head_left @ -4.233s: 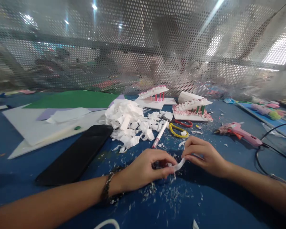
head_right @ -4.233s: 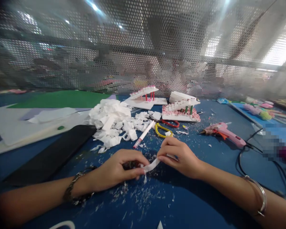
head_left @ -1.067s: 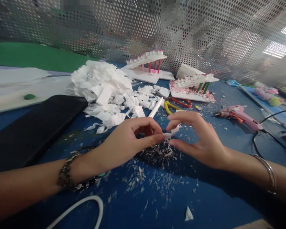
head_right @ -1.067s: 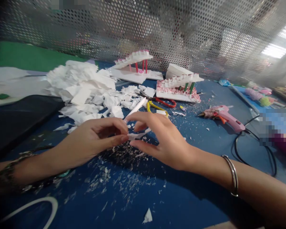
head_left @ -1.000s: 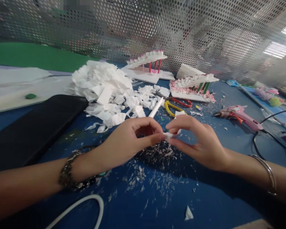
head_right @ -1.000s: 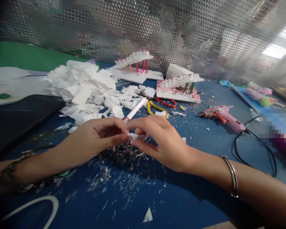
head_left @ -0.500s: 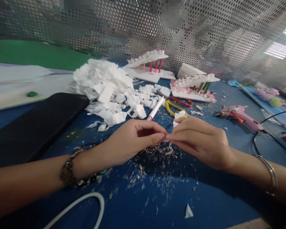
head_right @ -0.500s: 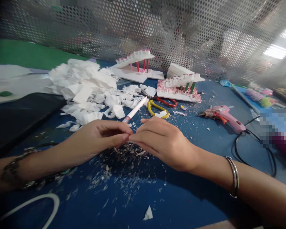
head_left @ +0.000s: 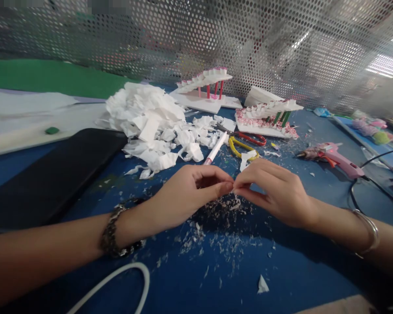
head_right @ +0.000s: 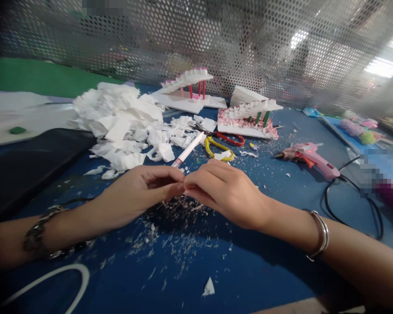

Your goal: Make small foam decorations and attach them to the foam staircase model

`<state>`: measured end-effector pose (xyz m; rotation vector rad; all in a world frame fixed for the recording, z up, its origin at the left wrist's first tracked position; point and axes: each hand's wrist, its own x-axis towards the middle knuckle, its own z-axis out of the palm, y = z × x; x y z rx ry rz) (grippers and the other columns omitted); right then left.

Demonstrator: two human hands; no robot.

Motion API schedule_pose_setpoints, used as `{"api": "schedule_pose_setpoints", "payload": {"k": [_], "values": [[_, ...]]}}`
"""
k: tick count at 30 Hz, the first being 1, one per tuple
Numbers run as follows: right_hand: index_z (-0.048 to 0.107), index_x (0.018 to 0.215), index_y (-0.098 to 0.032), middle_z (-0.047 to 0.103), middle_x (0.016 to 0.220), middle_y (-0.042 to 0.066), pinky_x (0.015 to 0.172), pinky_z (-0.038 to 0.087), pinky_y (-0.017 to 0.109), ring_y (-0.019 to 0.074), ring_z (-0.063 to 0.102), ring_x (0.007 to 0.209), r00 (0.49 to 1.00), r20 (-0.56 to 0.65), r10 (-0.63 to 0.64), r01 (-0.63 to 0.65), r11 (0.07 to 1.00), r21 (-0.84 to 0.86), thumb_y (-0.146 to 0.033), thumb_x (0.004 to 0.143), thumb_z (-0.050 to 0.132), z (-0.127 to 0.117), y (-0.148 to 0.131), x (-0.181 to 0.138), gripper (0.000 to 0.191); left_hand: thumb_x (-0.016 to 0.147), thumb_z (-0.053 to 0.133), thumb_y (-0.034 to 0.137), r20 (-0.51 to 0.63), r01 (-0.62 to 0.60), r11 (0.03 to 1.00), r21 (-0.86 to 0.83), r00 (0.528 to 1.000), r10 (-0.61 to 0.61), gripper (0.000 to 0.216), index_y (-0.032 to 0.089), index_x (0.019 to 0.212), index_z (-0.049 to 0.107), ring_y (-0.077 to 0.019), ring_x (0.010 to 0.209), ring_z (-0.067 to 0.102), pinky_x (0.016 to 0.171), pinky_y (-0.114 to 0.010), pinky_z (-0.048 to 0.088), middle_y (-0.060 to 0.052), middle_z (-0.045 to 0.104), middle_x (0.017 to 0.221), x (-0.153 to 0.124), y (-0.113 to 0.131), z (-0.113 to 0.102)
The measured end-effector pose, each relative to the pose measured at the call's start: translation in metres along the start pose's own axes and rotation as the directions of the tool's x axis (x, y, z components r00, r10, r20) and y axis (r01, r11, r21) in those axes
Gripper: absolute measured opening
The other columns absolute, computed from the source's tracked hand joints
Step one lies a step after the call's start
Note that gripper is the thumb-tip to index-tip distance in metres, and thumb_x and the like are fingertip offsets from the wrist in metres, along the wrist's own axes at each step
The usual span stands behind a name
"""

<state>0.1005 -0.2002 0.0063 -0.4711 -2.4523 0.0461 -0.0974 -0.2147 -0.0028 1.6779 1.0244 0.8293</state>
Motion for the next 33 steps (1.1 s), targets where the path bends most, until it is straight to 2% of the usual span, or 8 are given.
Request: {"api": "schedule_pose_setpoints", "payload": {"k": [5,11,15,17,21,24,29,33], "values": [[0.054,0.086,-0.017,0.06,0.074,0.001,0.065,0.046,0.02,0.0085,0.053,0.068,0.997,-0.012,0.074,-0.074,0.997,0.012,-0.019,0.091,0.051,0.0,0.0,-0.001,0.006,0.08,0.06,0.031,-0.035,-0.039,0.999,0.002,0.999,0.039,0.016,0.018,0.072,0.066,-0.0065,0.053,0.047,0.049,-0.016,0.038,0.004,0.058,0.06,-0.003,-0.002,0.001],[0.052,0.083,-0.017,0.06,0.072,-0.002,0.063,0.044,0.017,0.0057,0.053,0.065,0.992,-0.053,0.11,-0.111,0.994,-0.013,-0.016,0.088,0.053,0.003,-0.004,0.0,0.005,0.08,0.064,0.03,-0.066,-0.139,0.982,0.129,0.987,0.149,0.011,0.02,0.079,0.069,-0.0092,0.067,0.057,0.06,-0.018,0.045,0.002,0.064,0.076,-0.007,-0.002,0.001],[0.054,0.082,-0.016,0.061,0.072,-0.003,0.061,0.044,0.014,0.0035,0.055,0.063,0.983,-0.056,0.175,-0.171,0.982,0.075,-0.016,0.087,0.055,0.001,-0.008,0.002,0.006,0.08,0.063,0.027,-0.104,-0.181,0.973,0.144,0.975,0.197,0.01,0.019,0.076,0.068,-0.0083,0.068,0.057,0.061,-0.016,0.045,0.002,0.064,0.074,-0.005,-0.002,0.001],[0.055,0.084,-0.016,0.063,0.075,-0.003,0.06,0.045,0.013,0.0031,0.057,0.063,0.981,-0.048,0.188,-0.18,0.974,0.138,-0.015,0.086,0.057,-0.002,-0.008,0.003,0.003,0.079,0.063,0.024,-0.111,-0.172,0.98,0.096,0.977,0.182,0.008,0.02,0.075,0.069,-0.0072,0.068,0.058,0.061,-0.014,0.045,0.003,0.065,0.074,-0.004,-0.002,0.001],[0.058,0.093,-0.017,0.067,0.083,-0.001,0.068,0.049,0.016,0.005,0.061,0.073,0.994,-0.015,0.104,-0.097,0.966,0.238,-0.008,0.085,0.056,-0.007,-0.004,0.004,0.011,0.078,0.064,0.024,-0.055,-0.104,0.992,-0.066,0.993,0.1,0.007,0.021,0.075,0.07,-0.0048,0.064,0.058,0.058,-0.01,0.045,0.005,0.066,0.071,-0.001,-0.002,0.0],[0.06,0.092,-0.017,0.068,0.082,0.0,0.073,0.05,0.02,0.0066,0.061,0.076,1.0,-0.007,0.021,-0.019,0.962,0.271,-0.007,0.085,0.056,-0.011,-0.002,0.004,0.013,0.075,0.065,0.023,-0.024,-0.063,0.987,-0.147,0.998,0.06,0.007,0.02,0.069,0.069,-0.0034,0.06,0.055,0.055,-0.008,0.043,0.006,0.065,0.065,0.0,-0.001,0.0],[0.063,0.093,-0.017,0.069,0.082,0.0,0.075,0.052,0.021,0.0072,0.063,0.078,1.0,0.01,0.03,-0.031,0.985,0.169,-0.011,0.085,0.06,-0.016,-0.004,0.004,0.01,0.075,0.065,0.02,0.005,-0.036,0.979,-0.2,0.999,0.038,0.006,0.019,0.069,0.068,-0.0021,0.061,0.056,0.059,-0.006,0.044,0.007,0.065,0.066,0.0,-0.001,-0.001],[0.064,0.095,-0.018,0.069,0.085,0.0,0.081,0.054,0.023,0.0081,0.064,0.082,1.0,-0.009,-0.029,0.03,0.998,0.052,-0.012,0.085,0.06,-0.017,-0.004,0.001,0.012,0.075,0.064,0.019,0.039,-0.031,0.978,-0.206,0.998,0.039,0.007,0.019,0.069,0.067,-0.0014,0.061,0.055,0.059,-0.005,0.043,0.007,0.065,0.066,0.0,-0.003,-0.001]]}}
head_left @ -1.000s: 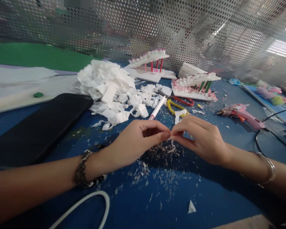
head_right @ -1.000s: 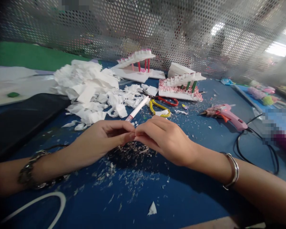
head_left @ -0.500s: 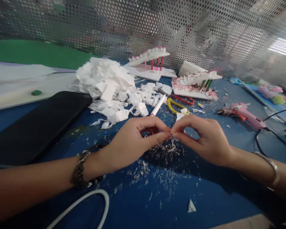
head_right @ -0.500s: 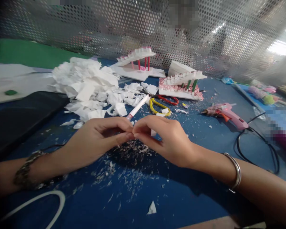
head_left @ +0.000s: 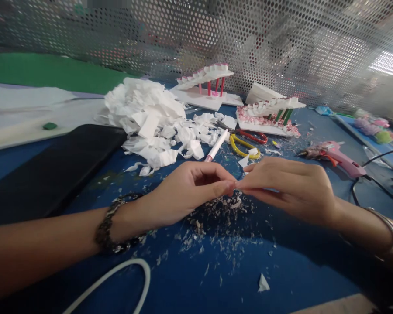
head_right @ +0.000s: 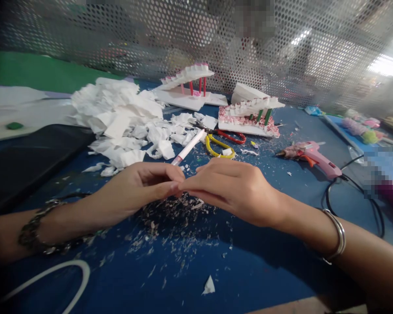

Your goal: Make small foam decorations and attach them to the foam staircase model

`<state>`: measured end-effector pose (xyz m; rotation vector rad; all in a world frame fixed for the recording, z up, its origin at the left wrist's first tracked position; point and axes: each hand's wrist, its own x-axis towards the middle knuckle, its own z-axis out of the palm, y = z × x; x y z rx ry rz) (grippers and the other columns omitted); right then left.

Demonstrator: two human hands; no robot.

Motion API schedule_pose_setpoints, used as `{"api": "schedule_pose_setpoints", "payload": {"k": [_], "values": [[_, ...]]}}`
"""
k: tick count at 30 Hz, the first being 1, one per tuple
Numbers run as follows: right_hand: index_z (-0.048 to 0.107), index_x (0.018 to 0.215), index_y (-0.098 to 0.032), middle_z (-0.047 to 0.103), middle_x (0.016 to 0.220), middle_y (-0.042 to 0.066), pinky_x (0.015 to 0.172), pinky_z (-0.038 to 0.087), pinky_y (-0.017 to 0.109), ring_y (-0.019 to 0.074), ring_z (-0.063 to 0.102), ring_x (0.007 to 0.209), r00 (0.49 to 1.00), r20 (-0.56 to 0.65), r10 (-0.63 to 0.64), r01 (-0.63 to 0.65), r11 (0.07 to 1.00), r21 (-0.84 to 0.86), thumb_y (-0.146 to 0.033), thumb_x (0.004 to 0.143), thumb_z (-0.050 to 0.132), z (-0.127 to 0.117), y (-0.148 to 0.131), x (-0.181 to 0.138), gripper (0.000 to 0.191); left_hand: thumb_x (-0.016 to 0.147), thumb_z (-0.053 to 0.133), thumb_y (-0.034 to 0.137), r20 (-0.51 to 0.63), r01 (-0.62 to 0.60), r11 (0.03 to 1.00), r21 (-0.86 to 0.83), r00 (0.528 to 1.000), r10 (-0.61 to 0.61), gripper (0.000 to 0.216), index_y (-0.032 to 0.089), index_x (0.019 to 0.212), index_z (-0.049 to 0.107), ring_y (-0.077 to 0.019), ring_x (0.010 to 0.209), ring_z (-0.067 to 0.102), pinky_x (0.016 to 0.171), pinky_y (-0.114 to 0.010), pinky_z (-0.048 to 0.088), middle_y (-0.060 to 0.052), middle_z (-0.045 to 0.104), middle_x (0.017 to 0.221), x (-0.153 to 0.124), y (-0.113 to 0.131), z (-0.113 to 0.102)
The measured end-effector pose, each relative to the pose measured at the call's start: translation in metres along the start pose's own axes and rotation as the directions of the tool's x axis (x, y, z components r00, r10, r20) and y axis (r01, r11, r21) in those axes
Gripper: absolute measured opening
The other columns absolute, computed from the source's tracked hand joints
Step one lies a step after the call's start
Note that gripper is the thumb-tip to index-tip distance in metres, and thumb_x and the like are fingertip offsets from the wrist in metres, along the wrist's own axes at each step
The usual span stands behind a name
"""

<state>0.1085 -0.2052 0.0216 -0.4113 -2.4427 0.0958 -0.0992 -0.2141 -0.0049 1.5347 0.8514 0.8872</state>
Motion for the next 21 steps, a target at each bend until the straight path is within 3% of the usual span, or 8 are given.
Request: {"api": "schedule_pose_setpoints", "payload": {"k": [4,7,14,21], "values": [[0.063,0.096,-0.014,0.069,0.085,0.001,0.088,0.053,0.025,0.0093,0.062,0.084,0.993,-0.016,-0.113,0.112,0.992,-0.054,-0.011,0.085,0.059,0.0005,0.0019,-0.0026,0.012,0.076,0.064,0.019,0.028,0.004,1.0,0.011,1.0,-0.004,0.009,0.018,0.068,0.066,-0.0016,0.06,0.054,0.058,-0.006,0.042,0.006,0.064,0.065,0.0004,0.0005,0.0005],[0.062,0.093,-0.013,0.068,0.082,0.002,0.087,0.054,0.025,0.0093,0.061,0.08,0.993,-0.022,-0.112,0.111,0.993,-0.048,-0.011,0.086,0.058,0.0015,0.0016,-0.0021,0.009,0.077,0.064,0.019,0.035,0.005,1.0,0.006,0.999,-0.005,0.009,0.018,0.068,0.067,-0.0017,0.061,0.054,0.059,-0.006,0.043,0.006,0.064,0.065,0.0005,0.0005,0.0003],[0.06,0.082,-0.018,0.068,0.075,-0.002,0.068,0.053,0.017,0.0077,0.066,0.073,0.99,-0.057,0.13,-0.126,0.99,0.058,-0.016,0.084,0.062,0.0035,-0.0038,0.0019,0.004,0.079,0.064,0.018,0.053,-0.047,0.998,-0.031,0.997,0.048,0.008,0.022,0.075,0.07,-0.0026,0.068,0.057,0.065,-0.008,0.044,0.006,0.066,0.072,-0.0006,-0.0022,-0.0013],[0.064,0.08,-0.016,0.069,0.071,-0.003,0.06,0.048,0.011,0.0029,0.062,0.063,0.953,-0.005,0.303,-0.289,0.914,0.286,-0.021,0.082,0.064,0.0065,-0.0059,0.001,0.006,0.075,0.067,0.017,0.046,-0.035,0.997,-0.066,0.998,0.039,0.006,0.021,0.072,0.07,-0.0036,0.059,0.052,0.054,-0.009,0.041,0.005,0.062,0.065,-0.0012,-0.0003,0.0012]]}}
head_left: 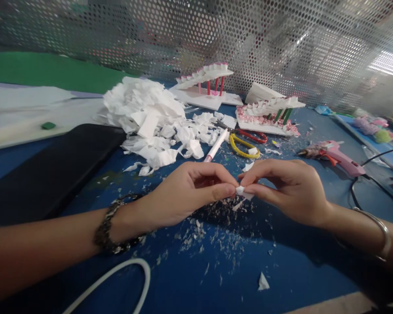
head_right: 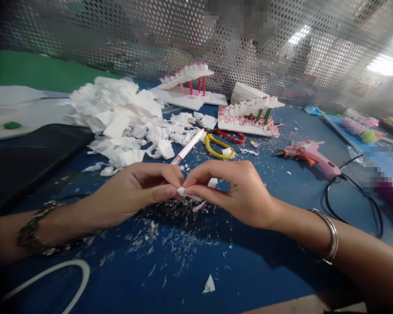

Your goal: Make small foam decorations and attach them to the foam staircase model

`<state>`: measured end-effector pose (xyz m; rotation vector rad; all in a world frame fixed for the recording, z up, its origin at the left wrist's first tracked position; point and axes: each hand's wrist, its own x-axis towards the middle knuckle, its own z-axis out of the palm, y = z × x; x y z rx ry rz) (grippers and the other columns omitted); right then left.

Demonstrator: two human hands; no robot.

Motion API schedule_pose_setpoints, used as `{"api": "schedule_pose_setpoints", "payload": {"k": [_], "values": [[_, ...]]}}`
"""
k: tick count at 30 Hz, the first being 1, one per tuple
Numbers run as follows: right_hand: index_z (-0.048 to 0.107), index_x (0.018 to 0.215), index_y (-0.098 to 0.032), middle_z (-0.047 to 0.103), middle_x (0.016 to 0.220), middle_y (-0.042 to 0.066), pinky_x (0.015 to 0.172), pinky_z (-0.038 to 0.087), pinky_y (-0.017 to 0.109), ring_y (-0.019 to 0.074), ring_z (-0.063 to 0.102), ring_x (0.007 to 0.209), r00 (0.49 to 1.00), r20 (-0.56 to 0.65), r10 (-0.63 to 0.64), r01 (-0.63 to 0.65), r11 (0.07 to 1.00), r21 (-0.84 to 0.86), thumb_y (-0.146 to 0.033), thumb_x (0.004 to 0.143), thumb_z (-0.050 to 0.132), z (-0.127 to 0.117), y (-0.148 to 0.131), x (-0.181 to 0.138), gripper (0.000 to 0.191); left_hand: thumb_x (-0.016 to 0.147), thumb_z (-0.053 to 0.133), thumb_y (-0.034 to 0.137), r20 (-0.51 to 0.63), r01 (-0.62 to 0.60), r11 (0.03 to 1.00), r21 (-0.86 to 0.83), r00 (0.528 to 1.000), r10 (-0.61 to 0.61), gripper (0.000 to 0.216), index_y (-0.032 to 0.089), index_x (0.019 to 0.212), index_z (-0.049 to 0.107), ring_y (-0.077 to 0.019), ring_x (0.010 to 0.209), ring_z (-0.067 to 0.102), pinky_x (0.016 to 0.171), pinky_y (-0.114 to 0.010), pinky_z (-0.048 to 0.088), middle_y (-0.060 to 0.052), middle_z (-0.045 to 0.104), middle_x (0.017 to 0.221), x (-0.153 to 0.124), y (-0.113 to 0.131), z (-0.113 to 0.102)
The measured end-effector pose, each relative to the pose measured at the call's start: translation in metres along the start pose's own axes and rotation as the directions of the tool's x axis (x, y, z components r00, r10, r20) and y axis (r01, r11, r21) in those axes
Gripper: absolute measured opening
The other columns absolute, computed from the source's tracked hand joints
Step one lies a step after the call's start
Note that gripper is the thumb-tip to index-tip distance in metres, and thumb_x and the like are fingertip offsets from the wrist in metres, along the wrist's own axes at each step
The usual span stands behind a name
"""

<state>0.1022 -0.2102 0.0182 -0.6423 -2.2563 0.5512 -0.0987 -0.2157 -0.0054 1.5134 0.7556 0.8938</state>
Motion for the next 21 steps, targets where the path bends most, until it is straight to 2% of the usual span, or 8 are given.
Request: {"api": "schedule_pose_setpoints", "payload": {"k": [5,12,21], "values": [[0.063,0.079,-0.015,0.067,0.071,-0.002,0.061,0.048,0.012,0.0031,0.06,0.063,0.999,0.009,0.031,-0.031,0.999,0.029,-0.019,0.084,0.062,0.0023,0.0001,0.0004,0.006,0.074,0.068,0.016,-0.024,0.011,1.0,-0.005,1.0,-0.011,0.006,0.021,0.071,0.07,-0.003,0.058,0.054,0.054,-0.008,0.042,0.006,0.065,0.064,-0.0013,0.0011,0.0001],[0.06,0.079,-0.014,0.065,0.072,-0.001,0.066,0.047,0.013,0.0031,0.058,0.066,0.994,0.004,-0.111,0.111,0.992,-0.061,-0.015,0.083,0.062,0.0081,-0.0004,-0.0008,0.005,0.071,0.07,0.019,-0.075,0.025,1.0,-0.006,0.997,-0.025,0.006,0.016,0.068,0.065,-0.0051,0.056,0.055,0.053,-0.011,0.045,0.004,0.063,0.061,0.0005,0.0023,0.0004],[0.057,0.078,-0.016,0.064,0.071,-0.002,0.061,0.047,0.013,0.0032,0.058,0.063,0.992,-0.073,-0.106,0.091,0.979,-0.182,-0.011,0.08,0.061,0.0087,-0.0041,-0.002,0.007,0.074,0.067,0.021,-0.155,-0.026,0.986,0.168,0.987,0.052,0.005,0.019,0.075,0.071,-0.0073,0.062,0.057,0.056,-0.013,0.046,0.002,0.068,0.069,-0.0043,0.0033,0.0027]]}}
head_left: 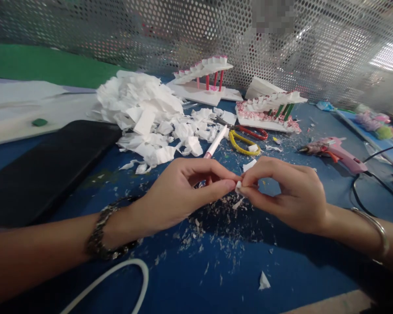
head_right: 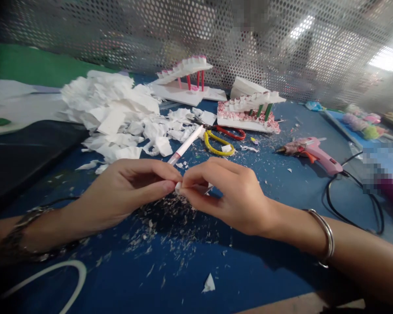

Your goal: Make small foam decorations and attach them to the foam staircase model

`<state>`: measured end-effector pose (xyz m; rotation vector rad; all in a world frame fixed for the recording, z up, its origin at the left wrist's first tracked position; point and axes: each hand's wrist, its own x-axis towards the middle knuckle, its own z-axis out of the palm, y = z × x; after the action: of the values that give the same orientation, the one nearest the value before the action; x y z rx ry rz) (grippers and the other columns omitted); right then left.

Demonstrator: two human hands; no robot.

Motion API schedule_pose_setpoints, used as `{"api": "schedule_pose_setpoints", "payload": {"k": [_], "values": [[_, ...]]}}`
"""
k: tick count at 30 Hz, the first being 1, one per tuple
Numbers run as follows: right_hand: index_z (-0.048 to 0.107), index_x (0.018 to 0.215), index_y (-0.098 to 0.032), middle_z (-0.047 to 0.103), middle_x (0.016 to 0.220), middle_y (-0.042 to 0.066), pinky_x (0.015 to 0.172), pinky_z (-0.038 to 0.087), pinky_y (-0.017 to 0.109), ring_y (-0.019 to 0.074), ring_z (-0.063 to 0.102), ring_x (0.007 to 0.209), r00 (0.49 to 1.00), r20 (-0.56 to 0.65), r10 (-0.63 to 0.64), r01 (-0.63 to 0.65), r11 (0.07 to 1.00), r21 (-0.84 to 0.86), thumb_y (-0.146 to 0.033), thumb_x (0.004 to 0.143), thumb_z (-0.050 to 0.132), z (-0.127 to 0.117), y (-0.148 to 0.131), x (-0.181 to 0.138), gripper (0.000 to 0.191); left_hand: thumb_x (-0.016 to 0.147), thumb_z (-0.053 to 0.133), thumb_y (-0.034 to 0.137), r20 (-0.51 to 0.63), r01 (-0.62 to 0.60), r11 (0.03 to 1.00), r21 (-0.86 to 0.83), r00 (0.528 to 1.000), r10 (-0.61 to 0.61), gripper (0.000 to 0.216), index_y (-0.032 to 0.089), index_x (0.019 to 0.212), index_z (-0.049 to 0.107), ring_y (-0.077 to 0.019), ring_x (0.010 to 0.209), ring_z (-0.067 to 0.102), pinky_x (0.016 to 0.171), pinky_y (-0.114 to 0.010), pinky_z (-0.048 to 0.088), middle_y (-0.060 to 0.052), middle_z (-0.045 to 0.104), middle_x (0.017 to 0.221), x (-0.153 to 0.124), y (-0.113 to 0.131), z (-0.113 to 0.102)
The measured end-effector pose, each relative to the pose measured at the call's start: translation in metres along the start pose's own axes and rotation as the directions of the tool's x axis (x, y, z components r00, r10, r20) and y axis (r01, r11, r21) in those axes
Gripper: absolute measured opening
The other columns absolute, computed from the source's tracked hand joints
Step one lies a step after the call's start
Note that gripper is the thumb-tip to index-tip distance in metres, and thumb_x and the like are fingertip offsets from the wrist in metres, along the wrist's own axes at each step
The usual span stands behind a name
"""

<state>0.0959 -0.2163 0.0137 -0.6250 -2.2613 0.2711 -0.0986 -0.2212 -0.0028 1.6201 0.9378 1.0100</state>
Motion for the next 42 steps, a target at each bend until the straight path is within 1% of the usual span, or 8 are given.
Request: {"api": "schedule_pose_setpoints", "payload": {"k": [6,15,18,21,27,33,37,42], "values": [[0.056,0.077,-0.017,0.065,0.07,-0.003,0.059,0.046,0.014,0.0041,0.058,0.062,1.0,0.008,0.01,-0.01,1.0,-0.026,-0.013,0.082,0.062,-0.002,-0.001,0.0,0.008,0.073,0.071,0.027,-0.001,-0.057,0.994,0.088,0.998,0.058,0.01,0.02,0.081,0.072,-0.0091,0.063,0.058,0.057,-0.016,0.048,0.001,0.069,0.073,-0.003,-0.002,-0.001],[0.057,0.082,-0.017,0.065,0.073,-0.001,0.065,0.05,0.017,0.0054,0.06,0.067,0.999,0.019,-0.027,0.027,1.0,0.0,-0.014,0.083,0.062,-0.003,0.002,-0.001,0.006,0.075,0.065,0.026,0.033,0.02,0.998,0.066,0.999,-0.022,0.009,0.021,0.078,0.072,-0.0081,0.061,0.057,0.055,-0.014,0.045,0.002,0.069,0.07,0.002,0.0,-0.001],[0.058,0.087,-0.017,0.066,0.077,0.001,0.069,0.052,0.019,0.0067,0.061,0.072,0.993,0.04,-0.114,0.113,0.993,0.018,-0.011,0.085,0.057,-0.005,0.005,0.0,0.007,0.074,0.064,0.026,0.027,0.049,0.998,0.029,0.998,-0.05,0.009,0.019,0.073,0.07,-0.0074,0.055,0.052,0.05,-0.014,0.042,0.002,0.066,0.064,0.004,0.002,0.0],[0.06,0.092,-0.017,0.065,0.083,0.003,0.074,0.053,0.022,0.0087,0.062,0.081,0.972,0.096,-0.215,0.215,0.977,0.016,-0.012,0.088,0.053,-0.008,0.007,0.001,0.01,0.072,0.064,0.024,0.035,0.062,0.998,-0.018,0.997,-0.062,0.009,0.018,0.068,0.067,-0.0071,0.056,0.053,0.053,-0.014,0.044,0.003,0.065,0.064,0.005,0.003,0.001],[0.062,0.094,-0.016,0.067,0.085,0.003,0.08,0.054,0.022,0.0086,0.064,0.083,0.967,0.126,-0.221,0.234,0.967,-0.099,-0.014,0.086,0.059,-0.012,0.005,0.003,0.009,0.075,0.062,0.023,0.08,0.067,0.997,-0.037,0.995,-0.064,0.008,0.017,0.071,0.065,-0.007,0.061,0.056,0.057,-0.013,0.045,0.003,0.066,0.068,0.006,0.001,0.0],[0.062,0.1,-0.014,0.068,0.093,0.004,0.088,0.055,0.029,0.0132,0.062,0.096,0.931,0.172,-0.321,0.348,0.923,-0.166,-0.009,0.084,0.058,-0.017,0.002,-0.001,0.017,0.078,0.059,0.022,0.149,0.055,0.998,-0.036,0.988,-0.049,0.012,0.017,0.069,0.065,-0.0075,0.061,0.057,0.059,-0.014,0.046,0.002,0.067,0.068,0.005,0.001,0.0],[0.061,0.094,-0.018,0.069,0.085,0.002,0.083,0.056,0.027,0.0114,0.064,0.085,0.948,0.117,-0.297,0.315,0.929,-0.195,-0.013,0.087,0.056,-0.015,-0.001,-0.001,0.01,0.078,0.06,0.022,0.175,0.07,0.995,-0.069,0.983,-0.057,0.009,0.018,0.073,0.065,-0.0071,0.063,0.057,0.06,-0.014,0.047,0.002,0.067,0.072,0.004,0.001,0.0],[0.059,0.088,-0.018,0.067,0.077,0.0,0.074,0.055,0.023,0.0077,0.061,0.073,0.962,0.081,-0.26,0.269,0.954,-0.13,-0.016,0.089,0.055,-0.011,-0.001,0.003,0.005,0.077,0.062,0.015,0.187,0.043,0.988,-0.148,0.982,-0.014,0.007,0.019,0.072,0.065,-0.0045,0.063,0.056,0.061,-0.01,0.046,0.005,0.065,0.07,0.004,0.001,-0.001]]}}
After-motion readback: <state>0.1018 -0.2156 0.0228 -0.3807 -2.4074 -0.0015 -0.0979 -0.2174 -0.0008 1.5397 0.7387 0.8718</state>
